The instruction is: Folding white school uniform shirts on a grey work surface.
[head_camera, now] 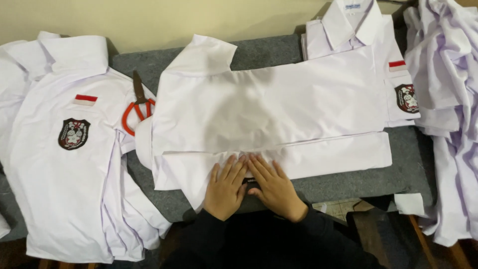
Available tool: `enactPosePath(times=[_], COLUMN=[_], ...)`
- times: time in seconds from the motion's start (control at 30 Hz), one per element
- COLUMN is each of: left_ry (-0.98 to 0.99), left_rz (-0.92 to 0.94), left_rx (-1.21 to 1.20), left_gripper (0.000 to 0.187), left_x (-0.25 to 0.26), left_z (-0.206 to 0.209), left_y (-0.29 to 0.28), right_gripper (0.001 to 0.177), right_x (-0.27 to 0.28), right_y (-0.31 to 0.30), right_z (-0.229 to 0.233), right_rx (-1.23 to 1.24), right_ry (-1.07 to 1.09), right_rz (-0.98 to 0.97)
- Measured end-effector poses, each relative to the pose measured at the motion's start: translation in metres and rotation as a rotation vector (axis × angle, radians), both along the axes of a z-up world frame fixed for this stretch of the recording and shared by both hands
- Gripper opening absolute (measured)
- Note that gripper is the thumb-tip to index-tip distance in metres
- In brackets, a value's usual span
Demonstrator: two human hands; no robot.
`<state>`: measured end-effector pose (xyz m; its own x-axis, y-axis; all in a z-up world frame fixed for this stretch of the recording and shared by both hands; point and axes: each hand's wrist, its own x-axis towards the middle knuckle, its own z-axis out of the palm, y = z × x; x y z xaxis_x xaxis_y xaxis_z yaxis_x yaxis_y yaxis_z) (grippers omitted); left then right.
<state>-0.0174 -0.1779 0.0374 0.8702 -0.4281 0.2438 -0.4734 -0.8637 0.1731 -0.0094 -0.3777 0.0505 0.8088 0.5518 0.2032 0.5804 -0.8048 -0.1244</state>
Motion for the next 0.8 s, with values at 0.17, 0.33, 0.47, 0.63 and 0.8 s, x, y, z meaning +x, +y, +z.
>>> enactPosePath(times=[0.17, 0.33, 0.47, 0.63, 0.8], left_ry=[-0.014, -0.047, -0.024, 0.535, 0.159], left_rz=[-0.024, -0.020, -0.032, -0.169, -0.071], left_rx=[-0.028, -0.031, -0.033, -0.353, -0.646], left_gripper=[0.058, 0.059, 0.062, 0.077, 0.043], left_x=[0.002, 0.003, 0.003, 0.007, -0.010], left_z=[0.019, 0.019, 0.015, 0.058, 0.090], left_y=[0.001, 0.003, 0.003, 0.034, 0.101], right_gripper=[0.076, 0.073, 0.076, 0.076, 0.068], right_x=[0.019, 0.031, 0.030, 0.029, 0.021], right_y=[-0.093, -0.181, -0.216, -0.221, -0.223], right_z=[0.025, 0.078, 0.053, 0.045, 0.033], right_rx=[-0.133, -0.354, -0.005, -0.016, 0.088], right_ry=[0.288, 0.669, 0.484, 0.454, 0.086], right_rz=[-0.183, -0.702, -0.817, -0.786, -0.645])
